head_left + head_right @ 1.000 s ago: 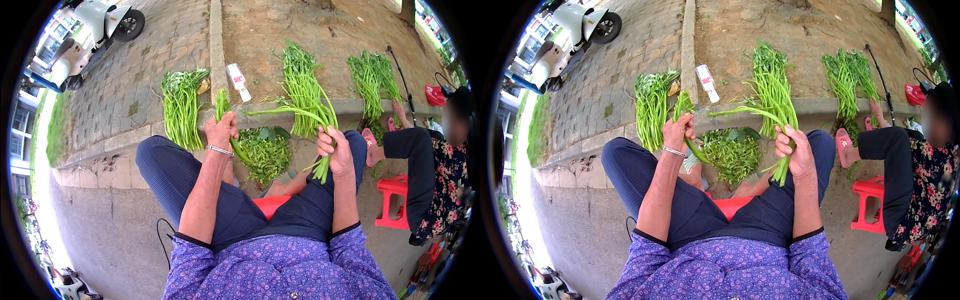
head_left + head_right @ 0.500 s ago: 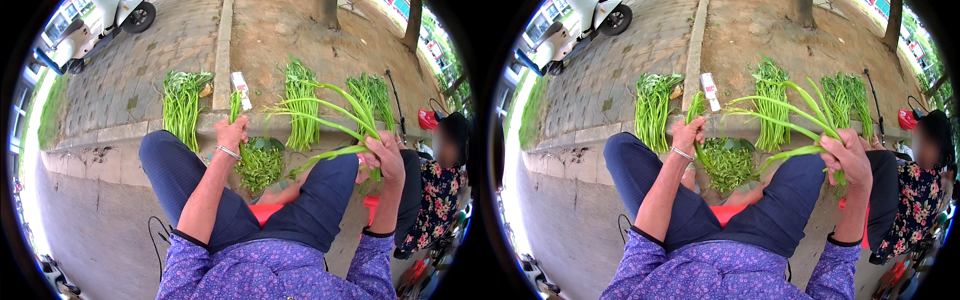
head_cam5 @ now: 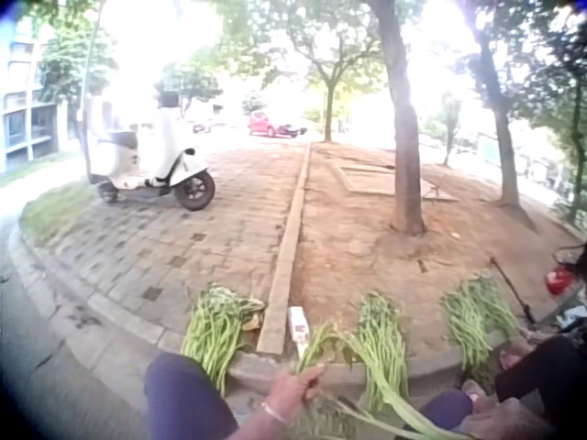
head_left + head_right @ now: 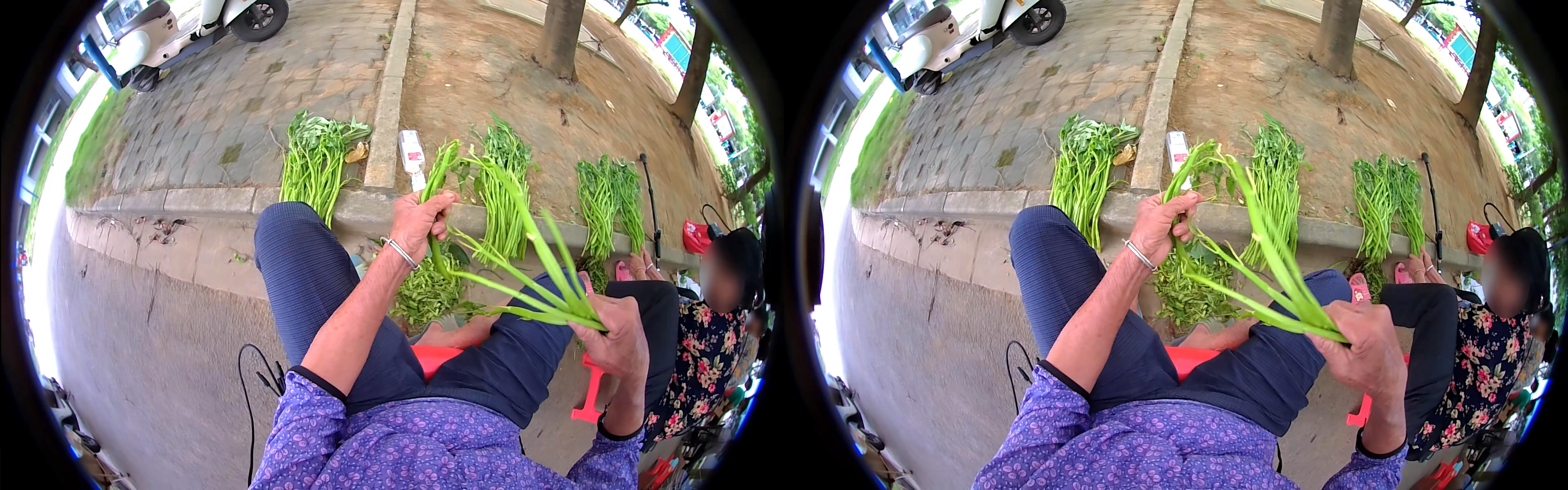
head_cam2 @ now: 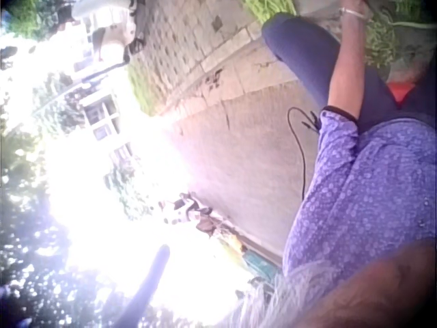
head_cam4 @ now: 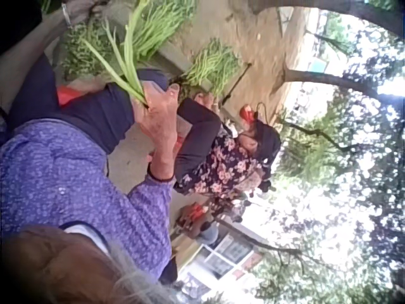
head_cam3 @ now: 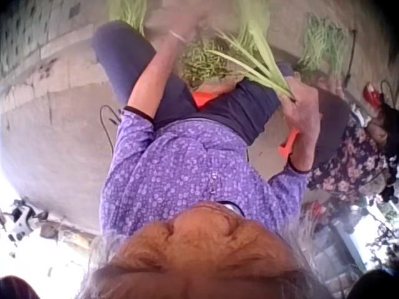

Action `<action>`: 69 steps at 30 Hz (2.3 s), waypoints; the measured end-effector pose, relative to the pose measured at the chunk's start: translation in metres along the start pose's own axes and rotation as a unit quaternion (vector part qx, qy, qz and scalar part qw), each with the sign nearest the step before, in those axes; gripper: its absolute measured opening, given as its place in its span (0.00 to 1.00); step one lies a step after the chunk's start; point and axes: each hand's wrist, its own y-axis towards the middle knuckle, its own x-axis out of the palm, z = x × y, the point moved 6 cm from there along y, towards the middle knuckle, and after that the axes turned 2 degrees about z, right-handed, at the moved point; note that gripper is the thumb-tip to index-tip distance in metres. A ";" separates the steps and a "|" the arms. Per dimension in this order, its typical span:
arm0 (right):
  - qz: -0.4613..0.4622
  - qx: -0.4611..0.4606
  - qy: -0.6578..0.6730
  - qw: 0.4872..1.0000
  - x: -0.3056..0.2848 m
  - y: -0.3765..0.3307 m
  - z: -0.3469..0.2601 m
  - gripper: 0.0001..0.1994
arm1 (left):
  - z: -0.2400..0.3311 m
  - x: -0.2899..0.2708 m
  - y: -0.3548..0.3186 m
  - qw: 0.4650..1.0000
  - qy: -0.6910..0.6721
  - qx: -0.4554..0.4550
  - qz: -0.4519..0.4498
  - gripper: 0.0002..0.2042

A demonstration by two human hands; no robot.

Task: The person sorts through bunches of green leafy vegetables by hand while sitting outdoors, removing damaged leaves and organizing the stalks into piles on the ground.

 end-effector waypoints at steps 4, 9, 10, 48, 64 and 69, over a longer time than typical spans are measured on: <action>0.008 -0.033 -0.080 0.996 0.012 -0.004 -0.010 0.08 | 0.001 0.003 0.000 0.999 -0.050 -0.007 -0.013 0.09; -0.061 -0.050 -0.165 0.983 0.031 -0.014 -0.015 0.11 | 0.000 0.001 0.003 0.997 -0.072 -0.001 0.004 0.09; -0.071 -0.062 -0.187 0.978 0.033 -0.013 -0.018 0.14 | -0.001 0.001 0.003 0.998 -0.067 -0.003 0.011 0.09; -0.028 0.105 -0.011 0.994 0.034 -0.044 0.044 0.05 | 0.000 -0.016 0.003 1.000 -0.018 -0.002 -0.003 0.06; 0.004 0.244 0.123 0.962 -0.021 -0.046 0.086 0.10 | 0.000 -0.010 -0.008 0.941 0.331 -0.017 -0.060 0.05; 0.019 0.233 0.120 0.965 -0.025 -0.042 0.085 0.09 | -0.017 -0.009 -0.002 0.885 0.459 0.039 -0.075 0.06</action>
